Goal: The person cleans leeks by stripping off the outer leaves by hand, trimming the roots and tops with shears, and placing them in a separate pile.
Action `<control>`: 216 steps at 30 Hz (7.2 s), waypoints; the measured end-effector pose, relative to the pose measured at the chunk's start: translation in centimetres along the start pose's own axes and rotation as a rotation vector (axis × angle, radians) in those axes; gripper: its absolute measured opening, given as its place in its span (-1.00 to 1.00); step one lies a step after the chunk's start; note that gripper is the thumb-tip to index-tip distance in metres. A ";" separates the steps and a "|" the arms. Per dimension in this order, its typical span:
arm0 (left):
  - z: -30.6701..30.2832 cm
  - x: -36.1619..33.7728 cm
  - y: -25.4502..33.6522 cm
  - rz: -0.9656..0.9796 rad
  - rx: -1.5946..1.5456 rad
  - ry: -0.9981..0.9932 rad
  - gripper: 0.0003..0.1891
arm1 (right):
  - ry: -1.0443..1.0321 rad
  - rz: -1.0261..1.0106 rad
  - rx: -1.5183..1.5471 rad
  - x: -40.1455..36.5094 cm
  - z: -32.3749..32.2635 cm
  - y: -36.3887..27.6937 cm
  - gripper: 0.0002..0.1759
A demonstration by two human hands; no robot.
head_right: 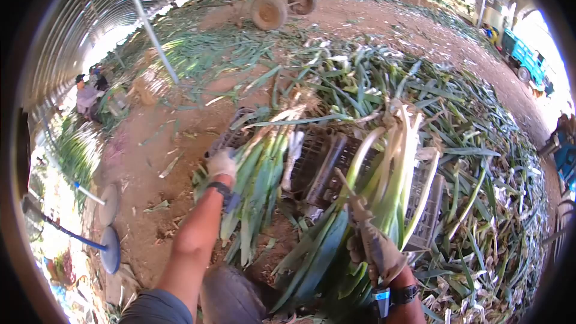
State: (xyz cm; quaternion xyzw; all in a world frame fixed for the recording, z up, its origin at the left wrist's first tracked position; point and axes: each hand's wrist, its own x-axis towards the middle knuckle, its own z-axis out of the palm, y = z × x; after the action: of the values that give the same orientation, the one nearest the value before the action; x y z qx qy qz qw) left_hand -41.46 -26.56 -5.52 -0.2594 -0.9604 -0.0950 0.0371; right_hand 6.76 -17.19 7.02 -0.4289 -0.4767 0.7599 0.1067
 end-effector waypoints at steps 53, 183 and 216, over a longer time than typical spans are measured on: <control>-6.7 -18.3 19.0 0.483 0.002 -0.464 -0.20 | 0.313 -0.345 -0.827 5.5 1.4 1.2 -0.32; -6.0 -11.6 19.4 0.410 -0.665 -0.688 -0.11 | 0.074 -0.245 -0.594 1.2 3.3 0.8 -0.34; -1.0 -16.3 15.1 0.567 -0.592 -0.639 -0.10 | 0.362 -0.117 -0.931 17.9 1.3 -5.4 -0.27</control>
State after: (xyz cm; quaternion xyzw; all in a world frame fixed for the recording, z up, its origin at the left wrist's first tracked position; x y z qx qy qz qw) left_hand -19.75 -21.98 -4.04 -0.5248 -0.7478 -0.2650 -0.3084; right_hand -6.49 -4.97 1.78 -0.5286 -0.7621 0.3728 0.0276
